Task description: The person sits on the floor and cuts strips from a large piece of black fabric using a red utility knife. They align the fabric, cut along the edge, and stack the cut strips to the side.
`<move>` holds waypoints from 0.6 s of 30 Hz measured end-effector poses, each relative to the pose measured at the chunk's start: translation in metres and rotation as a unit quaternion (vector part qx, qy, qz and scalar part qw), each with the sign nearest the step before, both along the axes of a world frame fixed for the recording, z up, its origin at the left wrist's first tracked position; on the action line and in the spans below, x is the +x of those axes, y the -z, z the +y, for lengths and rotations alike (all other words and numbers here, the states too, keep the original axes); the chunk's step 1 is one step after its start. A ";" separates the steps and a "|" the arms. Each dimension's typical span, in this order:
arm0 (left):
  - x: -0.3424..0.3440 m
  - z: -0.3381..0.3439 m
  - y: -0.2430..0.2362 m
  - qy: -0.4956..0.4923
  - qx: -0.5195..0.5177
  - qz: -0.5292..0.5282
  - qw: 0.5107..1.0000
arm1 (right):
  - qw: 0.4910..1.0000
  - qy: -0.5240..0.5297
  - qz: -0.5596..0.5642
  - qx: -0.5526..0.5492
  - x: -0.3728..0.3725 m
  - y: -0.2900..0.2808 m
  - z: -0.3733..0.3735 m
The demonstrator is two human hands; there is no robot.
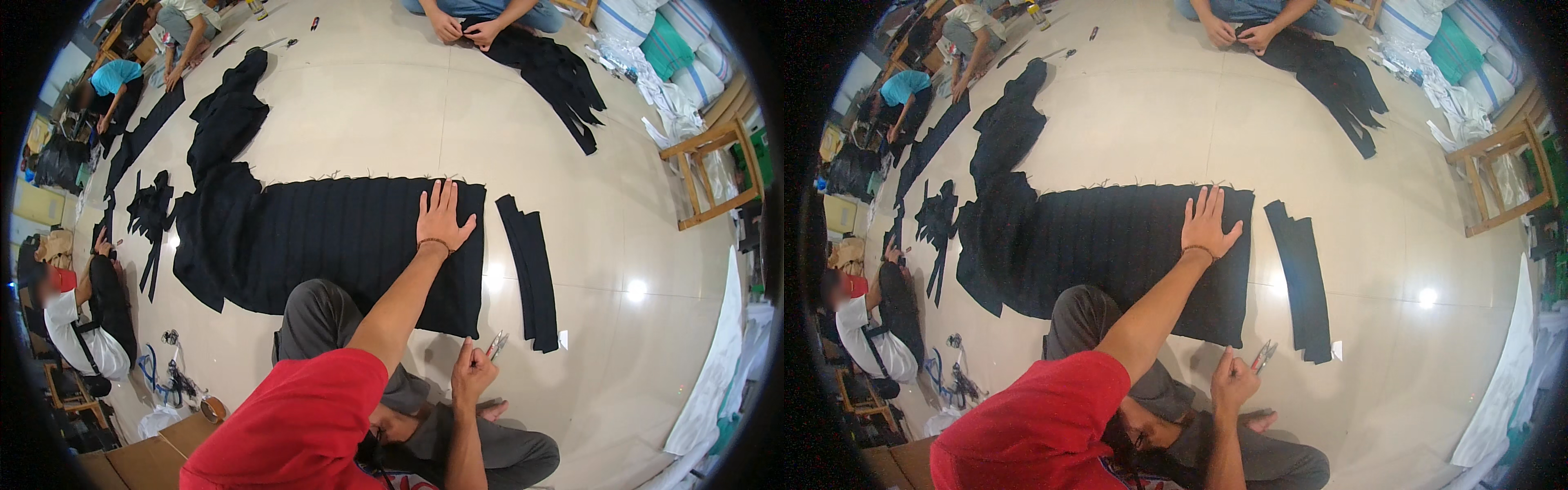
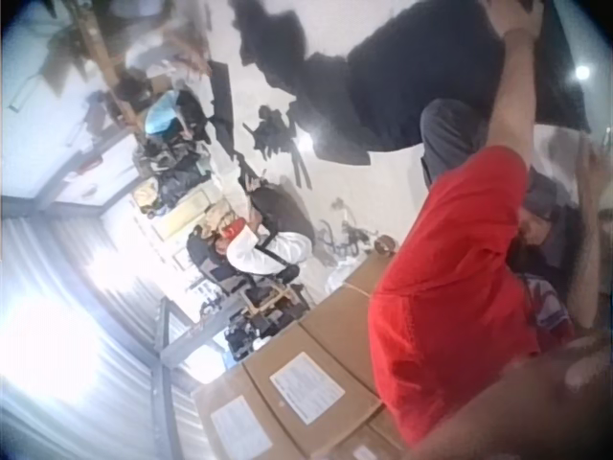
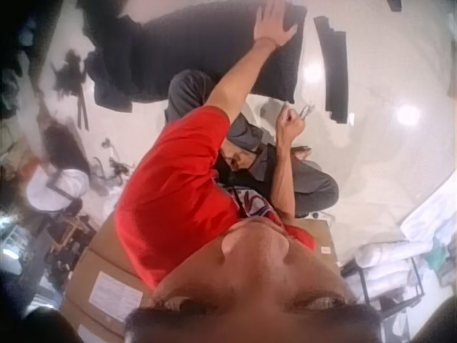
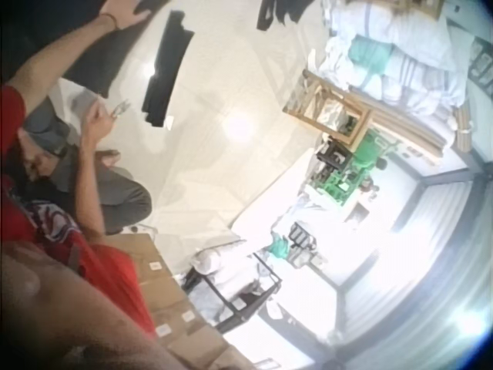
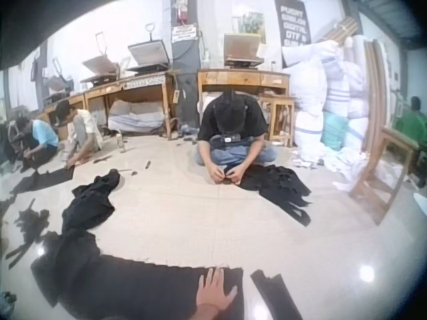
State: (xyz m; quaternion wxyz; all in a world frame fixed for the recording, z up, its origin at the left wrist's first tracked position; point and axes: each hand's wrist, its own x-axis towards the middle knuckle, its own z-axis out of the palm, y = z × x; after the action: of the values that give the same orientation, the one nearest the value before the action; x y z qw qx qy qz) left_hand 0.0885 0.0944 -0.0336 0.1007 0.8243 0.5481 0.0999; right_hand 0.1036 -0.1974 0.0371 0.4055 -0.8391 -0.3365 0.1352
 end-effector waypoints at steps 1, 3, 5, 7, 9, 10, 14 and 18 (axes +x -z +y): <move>-0.001 0.000 0.001 -0.001 0.001 0.000 1.000 | 1.000 0.008 0.014 -0.006 -0.005 -0.006 -0.002; -0.001 0.001 0.002 -0.003 0.004 -0.002 1.000 | 0.999 0.022 0.032 -0.003 -0.010 -0.008 -0.006; 0.000 0.000 0.001 -0.003 0.009 -0.007 1.000 | 0.999 0.033 0.040 0.014 -0.013 -0.006 -0.014; 0.000 0.000 0.001 -0.002 0.011 -0.004 1.000 | 0.998 0.037 0.038 0.028 -0.016 -0.010 -0.019; 0.000 0.000 0.002 -0.002 0.013 -0.002 1.000 | 0.998 0.042 0.043 0.037 -0.018 -0.012 -0.027; 0.000 0.000 0.002 -0.002 0.013 -0.003 1.000 | 0.997 0.045 0.049 0.038 -0.018 -0.012 -0.033; 0.000 0.000 0.002 0.000 0.008 -0.010 1.000 | 0.996 0.062 0.063 -0.011 -0.021 -0.027 -0.045; 0.000 0.000 0.002 0.001 0.014 -0.005 1.000 | 0.996 0.047 0.002 -0.073 -0.022 -0.035 -0.060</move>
State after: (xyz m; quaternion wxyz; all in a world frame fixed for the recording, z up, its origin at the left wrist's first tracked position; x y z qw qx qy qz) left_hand 0.0886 0.0948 -0.0358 0.0922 0.8254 0.5457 0.1112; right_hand 0.0811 -0.2576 0.0717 0.3495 -0.8810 -0.2854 0.1424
